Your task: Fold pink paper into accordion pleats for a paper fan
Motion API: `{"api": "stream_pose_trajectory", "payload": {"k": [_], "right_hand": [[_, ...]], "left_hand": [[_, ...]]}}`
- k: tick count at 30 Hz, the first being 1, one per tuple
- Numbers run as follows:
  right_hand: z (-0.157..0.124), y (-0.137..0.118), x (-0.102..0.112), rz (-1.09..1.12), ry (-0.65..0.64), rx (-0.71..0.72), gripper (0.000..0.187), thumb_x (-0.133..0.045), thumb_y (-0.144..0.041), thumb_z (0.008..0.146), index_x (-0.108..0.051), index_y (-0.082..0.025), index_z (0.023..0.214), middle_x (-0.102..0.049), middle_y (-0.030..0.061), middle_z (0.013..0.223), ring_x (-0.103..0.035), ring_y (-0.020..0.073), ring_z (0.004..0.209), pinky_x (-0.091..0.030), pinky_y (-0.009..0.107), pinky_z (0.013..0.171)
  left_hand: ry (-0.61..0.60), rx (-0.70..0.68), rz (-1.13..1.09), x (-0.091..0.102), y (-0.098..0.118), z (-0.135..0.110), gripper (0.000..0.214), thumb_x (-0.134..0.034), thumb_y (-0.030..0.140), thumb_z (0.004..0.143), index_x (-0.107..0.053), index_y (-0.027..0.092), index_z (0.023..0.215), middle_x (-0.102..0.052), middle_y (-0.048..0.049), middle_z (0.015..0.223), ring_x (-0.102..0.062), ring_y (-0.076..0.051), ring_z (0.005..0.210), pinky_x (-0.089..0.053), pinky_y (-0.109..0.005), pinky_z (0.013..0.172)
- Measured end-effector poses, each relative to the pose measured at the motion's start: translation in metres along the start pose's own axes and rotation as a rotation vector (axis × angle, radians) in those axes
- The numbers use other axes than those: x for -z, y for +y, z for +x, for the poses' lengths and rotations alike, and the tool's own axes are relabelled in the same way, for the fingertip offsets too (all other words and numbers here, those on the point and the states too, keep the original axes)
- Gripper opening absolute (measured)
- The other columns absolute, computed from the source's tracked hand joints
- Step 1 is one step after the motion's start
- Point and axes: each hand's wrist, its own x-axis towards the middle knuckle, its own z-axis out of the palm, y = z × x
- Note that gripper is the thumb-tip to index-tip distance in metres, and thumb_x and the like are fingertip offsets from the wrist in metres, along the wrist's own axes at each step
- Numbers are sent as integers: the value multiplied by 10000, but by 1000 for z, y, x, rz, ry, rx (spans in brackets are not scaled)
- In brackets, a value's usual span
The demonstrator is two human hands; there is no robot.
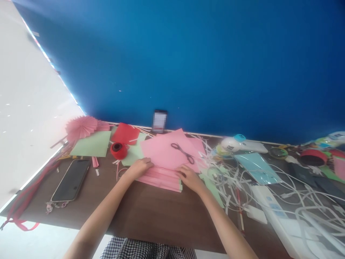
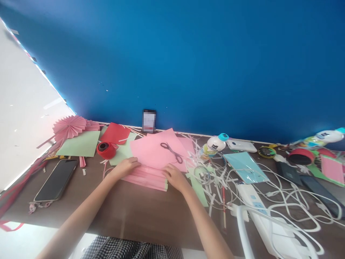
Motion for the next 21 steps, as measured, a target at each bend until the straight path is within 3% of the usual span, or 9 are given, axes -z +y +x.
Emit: {"api": "stream_pose_trajectory", "payload": {"k": [4, 10, 16, 21], "right_hand": [[-1, 4, -3, -7, -11, 17, 229, -386, -280, 886, -605, -216, 867, -576, 32, 832, -555, 158, 791, -451, 299, 734], [-4, 14, -2, -313, 40, 172, 211, -342, -192, 895, -543, -180, 831, -543, 59, 807, -509, 178, 779, -421, 308, 703], [-5, 20, -2, -658, 22, 308, 187, -391, -114, 852, -528, -166, 737, -503, 59, 738, -450, 182, 700, -367, 309, 666], [-5, 17, 3, -691, -10, 371, 221, -380, -54, 830, -521, -168, 703, -486, 54, 715, -428, 176, 668, -345, 295, 632]], "left_hand": [[5, -1, -17, -2, -2, -1, 235, -355, 102, 855, -569, 176, 916, -508, -45, 814, -474, -150, 729, -363, -237, 620], [-11, -17, -79, 2, -8, -4, 236, -344, 198, 888, -576, 182, 927, -552, -42, 839, -510, -144, 756, -381, -236, 651], [-44, -67, 20, 14, -2, -6, 204, -362, 124, 860, -546, 158, 942, -571, -62, 860, -508, -174, 813, -392, -272, 700], [-80, -96, -12, 17, -6, -13, 241, -340, 85, 841, -526, 161, 974, -577, -65, 859, -514, -163, 757, -388, -262, 667]]}}
